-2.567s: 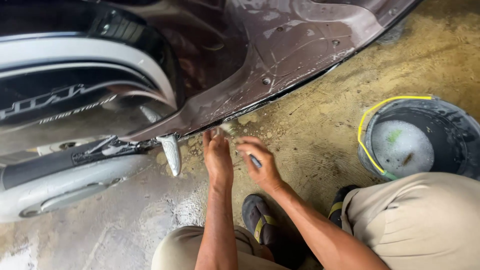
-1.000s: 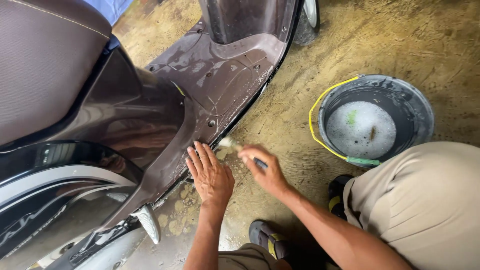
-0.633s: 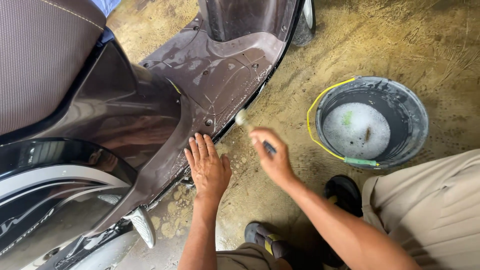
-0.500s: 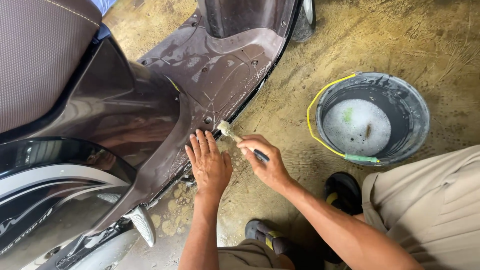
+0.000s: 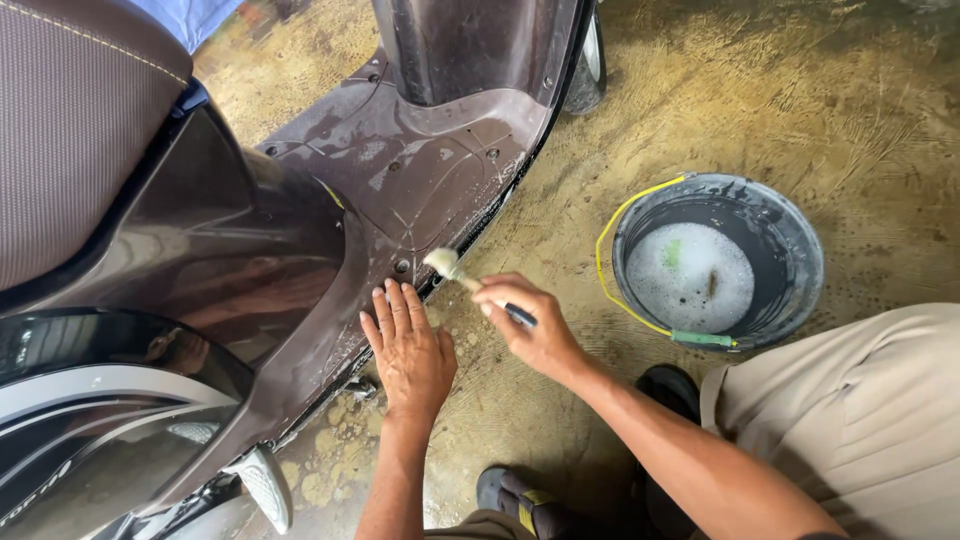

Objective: The person scrubs the side panel and floorboard of a scooter using a brush and soapy water from a bucket. They repeatedly dip the brush into the bucket and scrub the scooter's bodywork.

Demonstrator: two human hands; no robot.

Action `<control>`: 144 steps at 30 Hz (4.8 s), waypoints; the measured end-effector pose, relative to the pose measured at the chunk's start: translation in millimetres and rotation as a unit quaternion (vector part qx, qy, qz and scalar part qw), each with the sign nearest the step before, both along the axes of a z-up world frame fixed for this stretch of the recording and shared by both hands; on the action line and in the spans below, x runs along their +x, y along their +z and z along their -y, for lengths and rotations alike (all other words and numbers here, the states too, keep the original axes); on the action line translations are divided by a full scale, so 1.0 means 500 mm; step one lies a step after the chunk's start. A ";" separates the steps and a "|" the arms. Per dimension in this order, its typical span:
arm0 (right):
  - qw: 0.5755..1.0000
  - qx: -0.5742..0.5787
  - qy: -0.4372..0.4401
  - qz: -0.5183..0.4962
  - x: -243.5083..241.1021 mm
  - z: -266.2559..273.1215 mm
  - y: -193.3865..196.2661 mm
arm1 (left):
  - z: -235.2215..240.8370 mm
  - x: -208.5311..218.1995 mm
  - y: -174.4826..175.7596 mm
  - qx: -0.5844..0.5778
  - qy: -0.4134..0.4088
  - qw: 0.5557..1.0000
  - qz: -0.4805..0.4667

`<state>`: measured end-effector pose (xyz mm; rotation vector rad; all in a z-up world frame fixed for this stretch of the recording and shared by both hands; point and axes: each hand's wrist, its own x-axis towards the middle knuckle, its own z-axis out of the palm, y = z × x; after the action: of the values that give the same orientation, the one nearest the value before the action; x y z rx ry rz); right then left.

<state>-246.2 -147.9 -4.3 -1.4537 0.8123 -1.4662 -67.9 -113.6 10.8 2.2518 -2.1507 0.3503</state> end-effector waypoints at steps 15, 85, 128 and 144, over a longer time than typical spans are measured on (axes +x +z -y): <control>0.998 -0.031 -0.048 -0.028 -0.020 0.032 0.016 | 0.028 -0.016 -0.015 0.010 -0.003 1.000 -0.012; 0.907 0.181 -0.022 -0.380 -0.606 0.074 -0.007 | 0.096 -0.551 -0.136 0.194 -0.199 0.949 -0.152; 0.799 0.352 -0.003 -0.487 -0.678 0.142 -0.213 | 0.158 -0.728 -0.430 0.469 -0.052 0.868 -0.156; 0.802 0.347 -0.001 -0.486 -0.682 0.127 -0.220 | 0.154 -0.724 -0.397 0.449 -0.054 0.871 -0.190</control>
<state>-587.2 -211.5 -114.2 -1.5255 1.7337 -0.1931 -430.2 -190.4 -187.9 2.1848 -2.4504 -1.2406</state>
